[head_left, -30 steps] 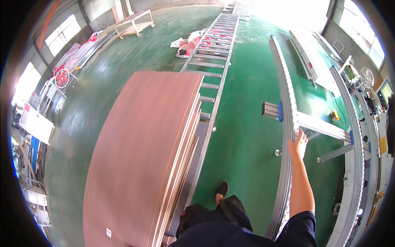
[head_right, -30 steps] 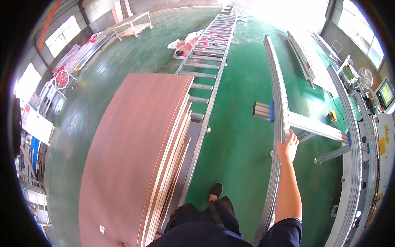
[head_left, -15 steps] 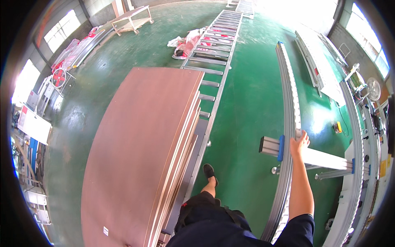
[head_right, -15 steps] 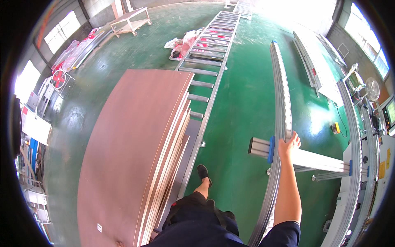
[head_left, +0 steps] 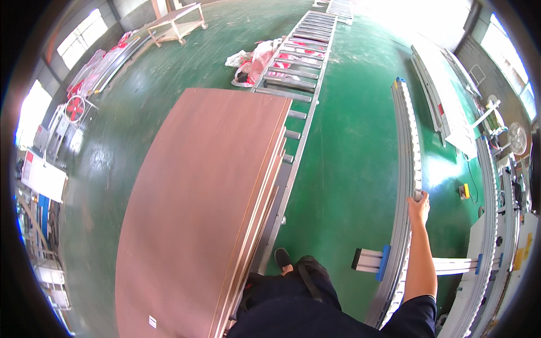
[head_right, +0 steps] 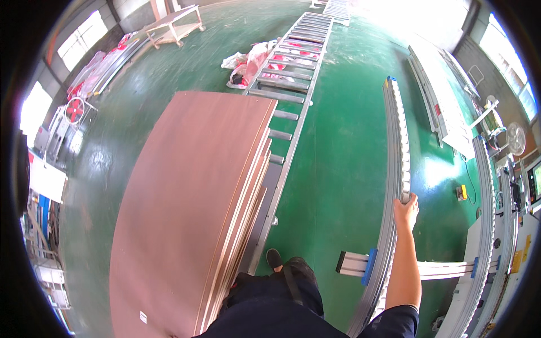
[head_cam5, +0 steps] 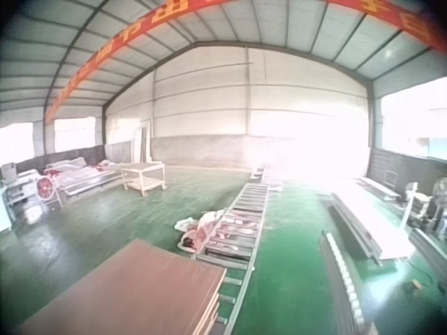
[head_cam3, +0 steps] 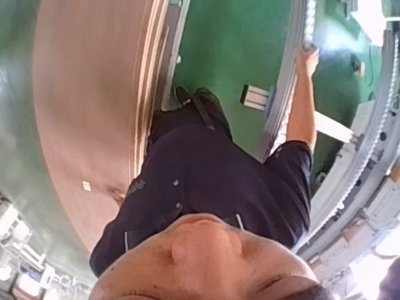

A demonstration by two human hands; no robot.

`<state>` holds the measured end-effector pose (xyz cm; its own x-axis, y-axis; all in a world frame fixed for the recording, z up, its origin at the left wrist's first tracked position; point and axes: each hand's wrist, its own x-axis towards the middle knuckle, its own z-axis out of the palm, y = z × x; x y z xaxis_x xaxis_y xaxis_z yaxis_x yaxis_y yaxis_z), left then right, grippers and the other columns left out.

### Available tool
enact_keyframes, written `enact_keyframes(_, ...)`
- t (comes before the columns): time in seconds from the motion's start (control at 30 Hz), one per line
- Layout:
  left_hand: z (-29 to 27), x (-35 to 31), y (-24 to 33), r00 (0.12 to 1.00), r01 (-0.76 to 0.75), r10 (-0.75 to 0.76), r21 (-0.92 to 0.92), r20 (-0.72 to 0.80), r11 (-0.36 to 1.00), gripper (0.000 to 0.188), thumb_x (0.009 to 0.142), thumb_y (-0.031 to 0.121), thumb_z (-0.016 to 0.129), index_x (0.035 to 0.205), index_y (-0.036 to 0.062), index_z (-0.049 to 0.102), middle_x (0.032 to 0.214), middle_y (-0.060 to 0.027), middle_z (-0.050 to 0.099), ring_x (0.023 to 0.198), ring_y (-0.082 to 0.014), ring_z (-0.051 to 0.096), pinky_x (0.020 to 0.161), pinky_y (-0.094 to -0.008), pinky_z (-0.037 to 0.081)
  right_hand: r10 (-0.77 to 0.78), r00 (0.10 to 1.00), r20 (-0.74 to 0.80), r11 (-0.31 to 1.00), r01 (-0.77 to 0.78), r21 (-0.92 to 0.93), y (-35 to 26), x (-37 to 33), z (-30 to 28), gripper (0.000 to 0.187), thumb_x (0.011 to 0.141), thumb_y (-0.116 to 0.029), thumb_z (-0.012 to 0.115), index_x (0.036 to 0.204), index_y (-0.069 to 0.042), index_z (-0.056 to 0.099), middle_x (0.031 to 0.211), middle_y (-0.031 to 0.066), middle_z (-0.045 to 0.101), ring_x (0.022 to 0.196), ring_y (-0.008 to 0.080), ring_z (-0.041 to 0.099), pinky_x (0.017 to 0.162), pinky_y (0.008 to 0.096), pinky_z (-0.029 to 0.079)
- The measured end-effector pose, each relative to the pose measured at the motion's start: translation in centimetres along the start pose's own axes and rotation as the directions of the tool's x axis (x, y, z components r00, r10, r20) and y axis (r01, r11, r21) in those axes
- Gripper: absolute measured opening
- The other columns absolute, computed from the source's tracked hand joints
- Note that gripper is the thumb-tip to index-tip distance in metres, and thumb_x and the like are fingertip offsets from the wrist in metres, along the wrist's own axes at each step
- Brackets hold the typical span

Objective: The person removes a plastic covering from a stack of wooden boards on a roller conveyor and then pushes the boards onto a cart.

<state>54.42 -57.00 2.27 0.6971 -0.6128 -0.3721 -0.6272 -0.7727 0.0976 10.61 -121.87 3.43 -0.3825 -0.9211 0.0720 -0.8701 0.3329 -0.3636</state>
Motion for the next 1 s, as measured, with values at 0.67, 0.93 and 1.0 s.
enact_keyframes(0.67, -11.4, 32.6, 14.3, 0.412, 0.203, -0.028, -0.062, 0.911, 0.977, 0.065, 0.084, 0.052, 0.061, 0.12, 0.0004, 0.047, 0.112, -0.0228, 0.059, 0.102, -0.0302, 0.059, 0.082, -0.0484, 0.046, -0.008, 0.999, -0.035, 0.878, 0.024, 0.479, 0.1, -2.8, 0.2, 0.059, 0.073, -0.009, 0.067, 0.128, -0.001, 0.046, 0.111, 0.0182, 0.054, 0.106, 0.0332, 0.052, 0.095, 0.0422, 0.042)
enact_keyframes(0.93, -9.8, 45.9, 37.7, 0.91, -0.361, 0.41, 0.364, -0.066, 0.859, 0.098, 0.081, 0.053, 0.064, 0.143, -0.0077, 0.02, 0.148, -0.0318, 0.019, 0.139, -0.0437, 0.017, 0.113, -0.0536, 0.014, 0.048, 0.999, -0.002, 0.92, -0.043, 0.389, -2.3, -3.9, -1.2, 0.06, 0.074, -0.007, 0.064, 0.129, 0.001, 0.043, 0.117, 0.0199, 0.053, 0.111, 0.036, 0.049, 0.095, 0.0428, 0.042)
enact_keyframes(1.0, -9.9, 47.1, 39.3, 0.858, -0.428, 0.484, 0.279, -0.174, 0.859, 0.099, 0.077, 0.042, 0.067, 0.146, -0.0054, 0.015, 0.15, -0.031, 0.013, 0.139, -0.0442, 0.014, 0.112, -0.0577, 0.011, 0.13, 0.991, 0.033, 0.911, -0.132, 0.39, -2.9, -3.9, -1.4, 0.059, 0.076, -0.007, 0.063, 0.132, -0.003, 0.043, 0.118, 0.0186, 0.052, 0.112, 0.0333, 0.049, 0.092, 0.0424, 0.045)
